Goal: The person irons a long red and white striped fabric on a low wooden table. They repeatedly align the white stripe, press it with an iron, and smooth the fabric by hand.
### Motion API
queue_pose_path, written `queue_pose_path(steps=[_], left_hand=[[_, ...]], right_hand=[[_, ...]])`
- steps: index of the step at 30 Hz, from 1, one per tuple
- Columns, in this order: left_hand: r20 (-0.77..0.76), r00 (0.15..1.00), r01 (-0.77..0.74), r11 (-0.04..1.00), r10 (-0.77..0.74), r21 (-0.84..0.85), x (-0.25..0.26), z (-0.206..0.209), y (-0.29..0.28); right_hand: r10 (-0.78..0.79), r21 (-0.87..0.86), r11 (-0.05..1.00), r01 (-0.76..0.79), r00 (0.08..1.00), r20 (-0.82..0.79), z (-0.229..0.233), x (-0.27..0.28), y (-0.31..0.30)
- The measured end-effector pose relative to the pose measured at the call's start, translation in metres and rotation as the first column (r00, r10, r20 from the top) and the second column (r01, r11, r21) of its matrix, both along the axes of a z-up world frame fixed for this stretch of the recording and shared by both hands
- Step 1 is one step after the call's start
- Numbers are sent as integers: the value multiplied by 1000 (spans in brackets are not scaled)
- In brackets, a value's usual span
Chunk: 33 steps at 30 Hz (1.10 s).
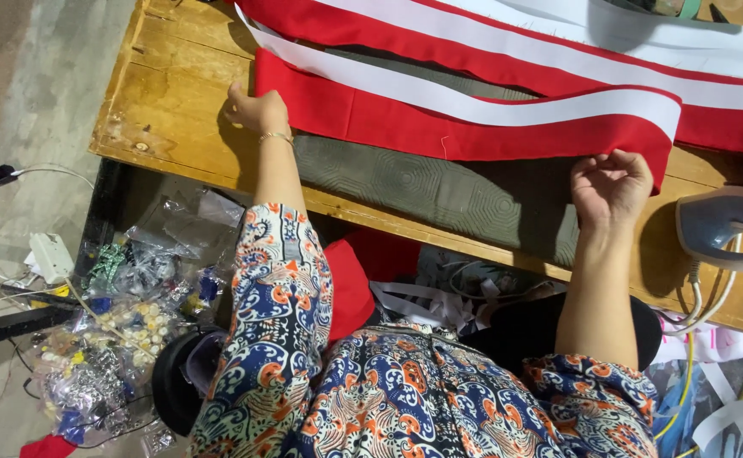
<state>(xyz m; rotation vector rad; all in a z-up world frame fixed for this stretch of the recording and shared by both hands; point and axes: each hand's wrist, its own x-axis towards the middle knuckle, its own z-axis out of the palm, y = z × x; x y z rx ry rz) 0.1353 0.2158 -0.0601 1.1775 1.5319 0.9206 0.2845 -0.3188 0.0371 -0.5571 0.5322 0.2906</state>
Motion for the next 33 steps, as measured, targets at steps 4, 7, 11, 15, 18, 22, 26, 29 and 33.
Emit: queue_pose_path(steps=[4,7,11,15,18,22,26,29,33], left_hand=[[150,986,37,972,-74,231,28,13,44],[129,987,13,845,-98,535,41,33,80],[-183,956,258,362,-227,896,11,70,67],[-441,821,548,283,-363,787,-22,1,49],[-810,447,823,529,-380,206,-30,0,17],[-723,575,740,620,-382,261,13,-5,-1],[-247,765,629,773,-595,85,71,-45,-52],[83,868,492,870,-489,-18,78,-20,-117],[227,894,416,904,-386,-101,90,-4,-164]], right_hand=[[31,-124,992,-17,993,111,18,13,-8],[-45,-251,960,124,954,298,11,32,-31],[-58,-449,843,297,880,472,-16,31,-70],[16,-608,700,375,843,538,-61,-1,-76],[43,-732,623,275,923,384,-75,-17,-71],[-157,-449,871,198,979,128,-67,-23,-55],[-139,-120,982,144,989,49,-47,-27,-42],[-141,-167,977,129,988,-62,-69,-12,-48],[109,-22,994,-110,993,-37,-69,-12,-41]])
